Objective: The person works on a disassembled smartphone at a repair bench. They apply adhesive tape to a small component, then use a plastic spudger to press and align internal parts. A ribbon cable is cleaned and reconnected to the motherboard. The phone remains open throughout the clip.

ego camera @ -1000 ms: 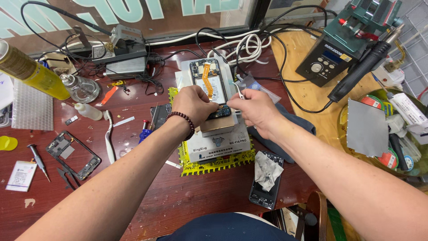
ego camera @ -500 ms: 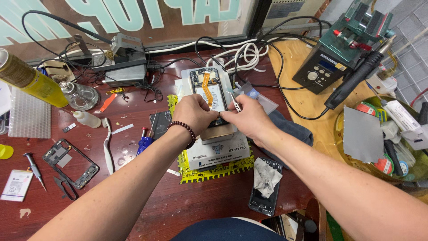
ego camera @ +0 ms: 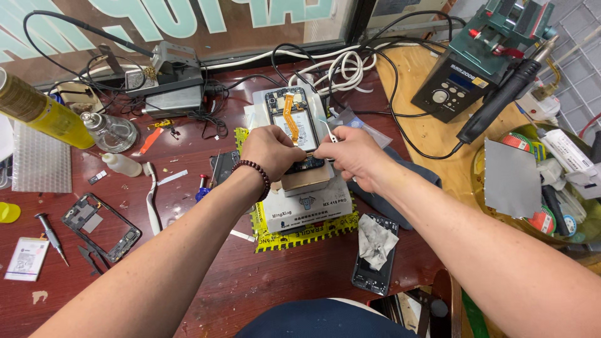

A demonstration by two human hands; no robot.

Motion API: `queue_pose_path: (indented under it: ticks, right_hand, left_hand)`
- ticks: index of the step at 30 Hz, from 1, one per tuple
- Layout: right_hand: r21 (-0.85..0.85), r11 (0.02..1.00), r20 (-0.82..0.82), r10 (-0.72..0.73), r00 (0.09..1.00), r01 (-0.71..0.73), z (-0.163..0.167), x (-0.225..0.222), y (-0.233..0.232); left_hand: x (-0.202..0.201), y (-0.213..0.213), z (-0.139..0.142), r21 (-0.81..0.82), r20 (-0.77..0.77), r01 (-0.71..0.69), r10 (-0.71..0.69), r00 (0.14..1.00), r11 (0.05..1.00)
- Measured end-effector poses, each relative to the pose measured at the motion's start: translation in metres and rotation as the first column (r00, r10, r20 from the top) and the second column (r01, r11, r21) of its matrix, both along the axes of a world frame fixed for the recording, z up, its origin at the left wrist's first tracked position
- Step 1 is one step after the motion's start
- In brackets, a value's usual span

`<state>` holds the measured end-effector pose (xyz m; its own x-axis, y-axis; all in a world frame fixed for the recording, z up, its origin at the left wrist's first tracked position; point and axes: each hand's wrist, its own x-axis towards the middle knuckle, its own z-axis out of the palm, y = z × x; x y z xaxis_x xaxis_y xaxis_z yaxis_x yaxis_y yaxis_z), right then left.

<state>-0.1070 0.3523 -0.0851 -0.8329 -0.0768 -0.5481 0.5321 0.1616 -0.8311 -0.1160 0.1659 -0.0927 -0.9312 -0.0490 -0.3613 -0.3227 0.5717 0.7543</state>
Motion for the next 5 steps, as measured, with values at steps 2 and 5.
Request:
queue_pose_path:
  ticks: [2,5]
  right_hand:
    - [0.039,0.999,0.01,0.019,1.0,-0.02,0.0,-0.004,-0.0017]
    - [0.106,0.993,0.014,0.043,0.999,-0.044,-0.0005,-0.0072,-0.0017]
  left_hand:
    - [-0.001,0.0,-0.0015,-0.036,-0.025,0.002,-0.003,1.0,0.999]
    - [-0.0041,0.0017,-0.006,-0.111,-0.07,0.024,-0.032,0.997,0.993]
